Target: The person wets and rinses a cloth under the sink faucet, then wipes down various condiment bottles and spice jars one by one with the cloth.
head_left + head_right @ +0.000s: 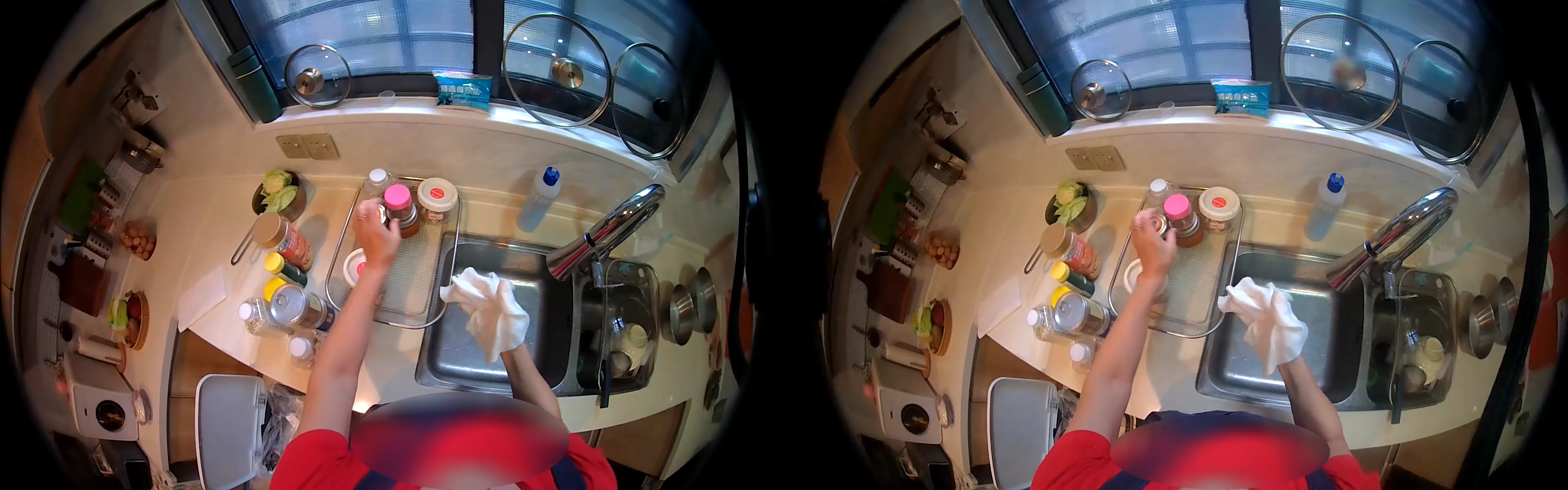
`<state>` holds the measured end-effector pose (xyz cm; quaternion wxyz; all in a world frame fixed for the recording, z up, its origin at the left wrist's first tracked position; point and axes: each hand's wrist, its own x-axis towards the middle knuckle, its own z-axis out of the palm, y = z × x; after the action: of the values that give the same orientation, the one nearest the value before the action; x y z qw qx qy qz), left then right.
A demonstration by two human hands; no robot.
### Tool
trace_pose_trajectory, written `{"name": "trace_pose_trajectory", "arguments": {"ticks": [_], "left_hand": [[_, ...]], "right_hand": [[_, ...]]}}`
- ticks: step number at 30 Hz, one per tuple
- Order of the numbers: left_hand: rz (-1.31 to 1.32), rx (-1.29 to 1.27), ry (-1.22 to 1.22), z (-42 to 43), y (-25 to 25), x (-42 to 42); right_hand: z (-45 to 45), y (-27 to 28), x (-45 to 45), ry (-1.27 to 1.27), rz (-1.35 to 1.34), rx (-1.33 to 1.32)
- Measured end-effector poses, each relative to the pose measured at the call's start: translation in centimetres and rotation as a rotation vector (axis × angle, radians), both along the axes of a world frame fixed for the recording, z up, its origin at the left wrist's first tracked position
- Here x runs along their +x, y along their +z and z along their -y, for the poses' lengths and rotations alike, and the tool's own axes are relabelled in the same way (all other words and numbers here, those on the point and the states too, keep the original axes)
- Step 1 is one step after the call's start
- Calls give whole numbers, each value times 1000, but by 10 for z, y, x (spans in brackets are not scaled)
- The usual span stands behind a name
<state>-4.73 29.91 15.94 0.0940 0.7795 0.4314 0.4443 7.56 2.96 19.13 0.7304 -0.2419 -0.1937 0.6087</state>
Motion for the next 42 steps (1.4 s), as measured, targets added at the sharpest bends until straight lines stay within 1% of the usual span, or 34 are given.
{"name": "trace_pose_trajectory", "arguments": {"ticks": [1,3,4,5,6,7,8,9,10,11,13,14,15,17,18,19,21,22,23,24,25,26,27,29,30,31,33,34,35,37,38,40,41,42], "left_hand": [[-16,165,-118,11,3,12],[-92,144,-278,33,15,39],[-88,143,-279,33,11,54],[-187,231,-293,25,3,71],[-286,322,-304,15,-7,83],[-279,327,-304,4,-19,89],[-380,339,-310,-8,-33,96],[-482,351,-316,-12,-34,101],[-464,300,-327,-15,-36,102],[-461,309,-337,-16,-32,101],[-334,229,-476,-12,-26,90],[-256,213,-494,-7,-25,84],[-260,211,-500,-1,-21,76],[-2,91,-554,15,-9,58],[62,-4,-560,27,5,46],[59,-6,-559,35,12,35],[575,-642,-836,50,24,15],[652,-720,-954,58,31,4],[658,-721,-950,68,36,-5],[688,-760,-983,77,39,-12],[717,-797,-1017,86,43,-19],[677,-868,-1019,98,50,-23],[686,-869,-1016,110,53,-21],[1048,-688,-846,134,52,-18],[883,-653,-820,134,38,-21],[892,-652,-816,144,30,-22],[1210,-1110,-1041,176,41,-20],[1218,-1193,-988,186,41,-21],[1226,-1195,-985,191,44,-22],[1563,-1383,-1144,196,49,-24],[1568,-1380,-1146,194,49,-27],[1636,-1612,-1299,187,44,-36],[1641,-1610,-1297,186,41,-39],[1635,-1660,-1171,187,38,-41]], "right_hand": [[-1,-3,3,20,-27,-8],[-12,-16,4,7,93,105],[-11,-17,2,-11,65,47],[-11,-14,0,-30,36,-10],[-13,-6,-4,-63,7,6],[-14,-1,-5,-97,-22,23],[-13,-2,-2,-103,4,69],[-11,-5,1,-109,11,74],[-9,-9,4,-161,-3,37],[-6,-11,7,-216,-19,1],[-1,-10,17,-232,11,24],[1,-10,21,-232,42,42],[2,-10,25,-237,37,40],[-1,-8,31,-254,155,51],[-6,1,28,-280,97,35],[-12,-3,31,-279,94,33],[-27,-10,37,-247,34,151],[-35,-8,36,-191,-20,154],[-39,8,27,-187,-17,149],[-39,32,14,-330,497,59],[-36,49,3,-380,976,8],[-33,65,-9,-510,1642,-139],[-30,81,-21,-668,2088,-243],[-25,83,-35,-307,600,102],[-23,81,-37,-197,234,181],[-20,79,-39,-99,-139,229],[-16,50,-33,-321,684,68],[-14,29,-26,-424,1097,-19],[-14,9,-17,-483,1287,-34],[-18,-27,0,-505,1463,17],[-21,-42,8,-503,1528,58],[-13,-53,21,-498,1630,132],[-1,-28,20,-493,1631,133],[7,-15,22,-275,1072,-35]]}}
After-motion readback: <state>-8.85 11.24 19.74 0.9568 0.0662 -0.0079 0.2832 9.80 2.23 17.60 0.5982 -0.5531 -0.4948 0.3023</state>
